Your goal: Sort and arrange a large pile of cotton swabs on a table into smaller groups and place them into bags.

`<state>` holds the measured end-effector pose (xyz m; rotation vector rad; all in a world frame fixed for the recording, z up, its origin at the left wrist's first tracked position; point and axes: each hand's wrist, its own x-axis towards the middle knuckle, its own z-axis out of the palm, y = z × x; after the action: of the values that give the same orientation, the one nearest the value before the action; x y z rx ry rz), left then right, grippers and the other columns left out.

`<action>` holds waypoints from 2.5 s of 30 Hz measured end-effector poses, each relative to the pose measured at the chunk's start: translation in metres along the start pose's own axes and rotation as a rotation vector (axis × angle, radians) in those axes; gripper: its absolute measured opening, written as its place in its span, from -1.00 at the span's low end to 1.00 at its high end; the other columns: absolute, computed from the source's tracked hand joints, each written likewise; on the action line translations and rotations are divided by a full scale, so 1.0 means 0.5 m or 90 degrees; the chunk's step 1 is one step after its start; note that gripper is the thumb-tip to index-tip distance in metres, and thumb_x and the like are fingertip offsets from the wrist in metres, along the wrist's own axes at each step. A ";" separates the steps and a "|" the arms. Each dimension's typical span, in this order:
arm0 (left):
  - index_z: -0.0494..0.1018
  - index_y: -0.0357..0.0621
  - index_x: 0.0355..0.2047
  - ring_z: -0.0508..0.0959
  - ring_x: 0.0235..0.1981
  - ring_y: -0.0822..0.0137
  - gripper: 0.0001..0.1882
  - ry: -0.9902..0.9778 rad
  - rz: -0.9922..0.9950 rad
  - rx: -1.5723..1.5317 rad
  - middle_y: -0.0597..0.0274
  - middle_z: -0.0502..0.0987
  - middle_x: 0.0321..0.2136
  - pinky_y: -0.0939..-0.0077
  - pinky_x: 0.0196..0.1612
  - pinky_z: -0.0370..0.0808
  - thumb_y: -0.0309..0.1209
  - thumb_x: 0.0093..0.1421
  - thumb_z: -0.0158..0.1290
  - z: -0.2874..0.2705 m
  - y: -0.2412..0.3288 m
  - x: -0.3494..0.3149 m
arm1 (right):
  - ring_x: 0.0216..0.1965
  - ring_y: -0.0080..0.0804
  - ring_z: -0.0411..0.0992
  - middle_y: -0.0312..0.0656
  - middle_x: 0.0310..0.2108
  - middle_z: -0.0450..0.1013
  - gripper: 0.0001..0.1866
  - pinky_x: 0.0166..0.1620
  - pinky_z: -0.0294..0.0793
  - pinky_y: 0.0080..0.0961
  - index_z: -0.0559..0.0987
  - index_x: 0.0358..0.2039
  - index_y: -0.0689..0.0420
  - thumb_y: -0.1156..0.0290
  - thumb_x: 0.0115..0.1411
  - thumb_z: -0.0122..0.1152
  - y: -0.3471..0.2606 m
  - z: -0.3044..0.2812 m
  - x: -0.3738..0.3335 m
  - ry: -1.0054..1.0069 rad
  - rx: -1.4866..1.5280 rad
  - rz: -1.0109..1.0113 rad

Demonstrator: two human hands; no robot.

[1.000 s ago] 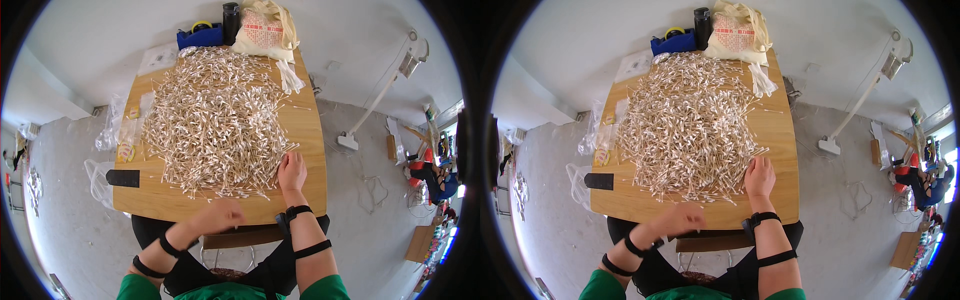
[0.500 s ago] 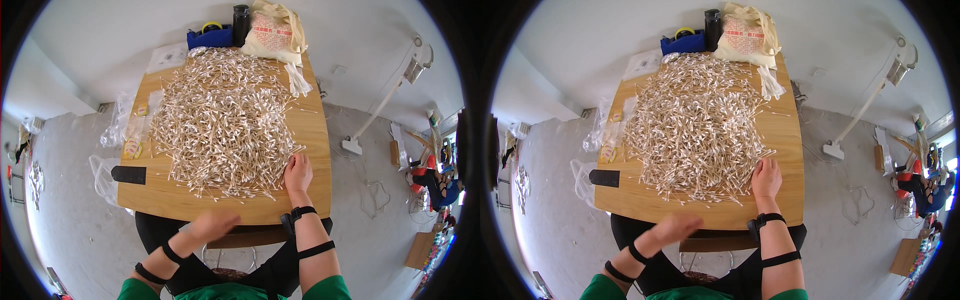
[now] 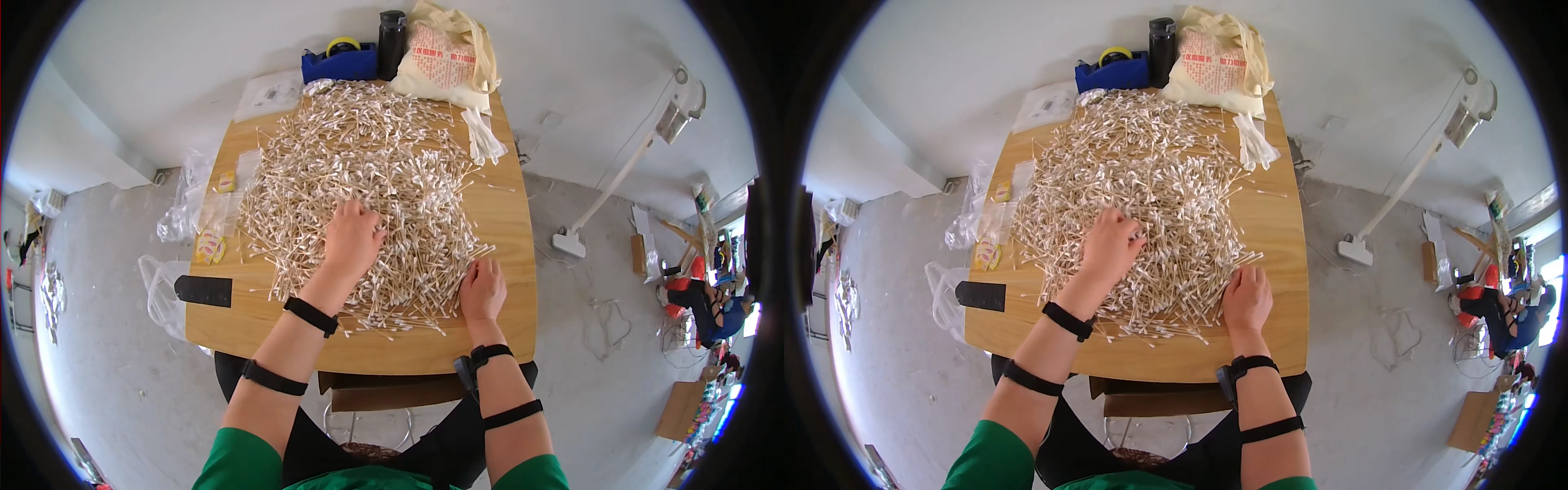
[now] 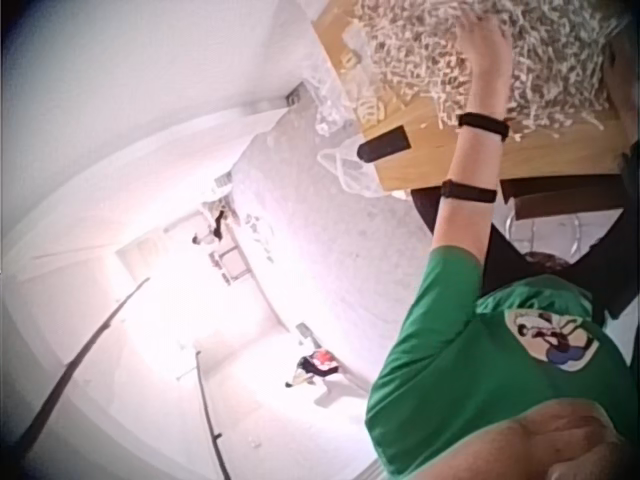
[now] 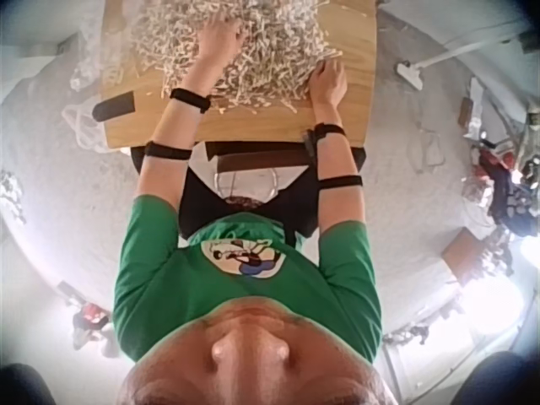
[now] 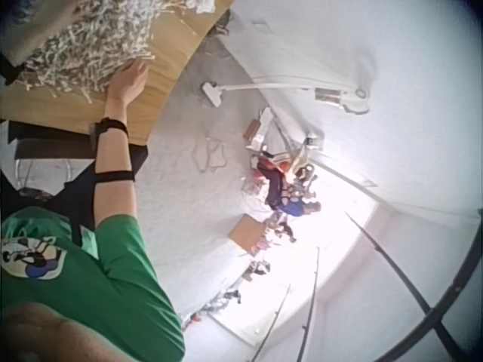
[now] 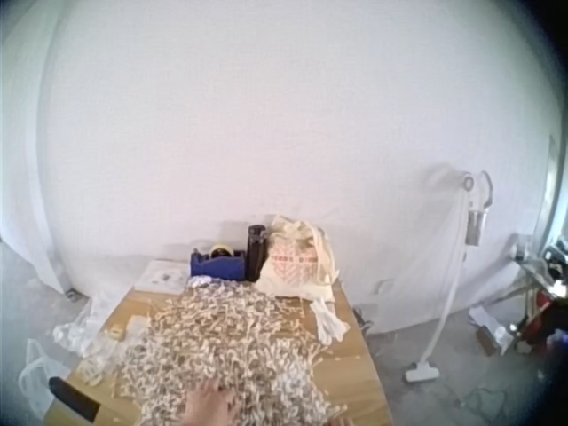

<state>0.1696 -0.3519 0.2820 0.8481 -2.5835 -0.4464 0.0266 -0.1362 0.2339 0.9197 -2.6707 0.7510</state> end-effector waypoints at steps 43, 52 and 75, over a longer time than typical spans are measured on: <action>0.55 -0.22 -0.27 0.55 -0.35 0.56 -0.86 0.017 -0.364 -0.624 0.32 0.61 -0.38 0.67 -0.28 0.47 -0.40 0.26 0.15 -0.128 -0.092 -0.067 | -0.33 -0.08 0.44 -0.15 -0.42 0.41 -0.92 -0.31 0.45 -0.16 0.44 -0.41 0.08 0.41 0.22 0.10 0.006 0.005 0.000 0.009 -0.016 -0.016; 0.58 -0.10 -0.33 0.57 -0.42 0.14 -0.91 -0.415 0.040 -0.405 0.15 0.59 -0.48 0.36 -0.34 0.51 -0.41 0.18 0.13 -0.089 0.068 -0.423 | -0.31 -0.07 0.45 -0.15 -0.39 0.43 -0.95 -0.31 0.46 -0.15 0.44 -0.34 0.07 0.42 0.22 0.10 0.011 0.014 -0.006 0.015 -0.029 -0.033; 0.38 0.01 0.08 0.31 0.19 0.09 -0.43 -0.122 0.338 0.166 0.15 0.36 0.09 0.03 0.25 0.26 -0.50 -0.01 0.15 -0.020 -0.018 -0.133 | -0.31 -0.04 0.44 -0.12 -0.39 0.44 -0.93 -0.28 0.45 -0.15 0.46 -0.38 0.10 0.41 0.23 0.08 0.007 0.009 -0.002 -0.001 0.003 -0.017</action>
<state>0.2279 -0.3194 0.2700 0.1687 -2.9390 -0.0341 0.0249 -0.1357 0.2281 0.9553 -2.6539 0.7522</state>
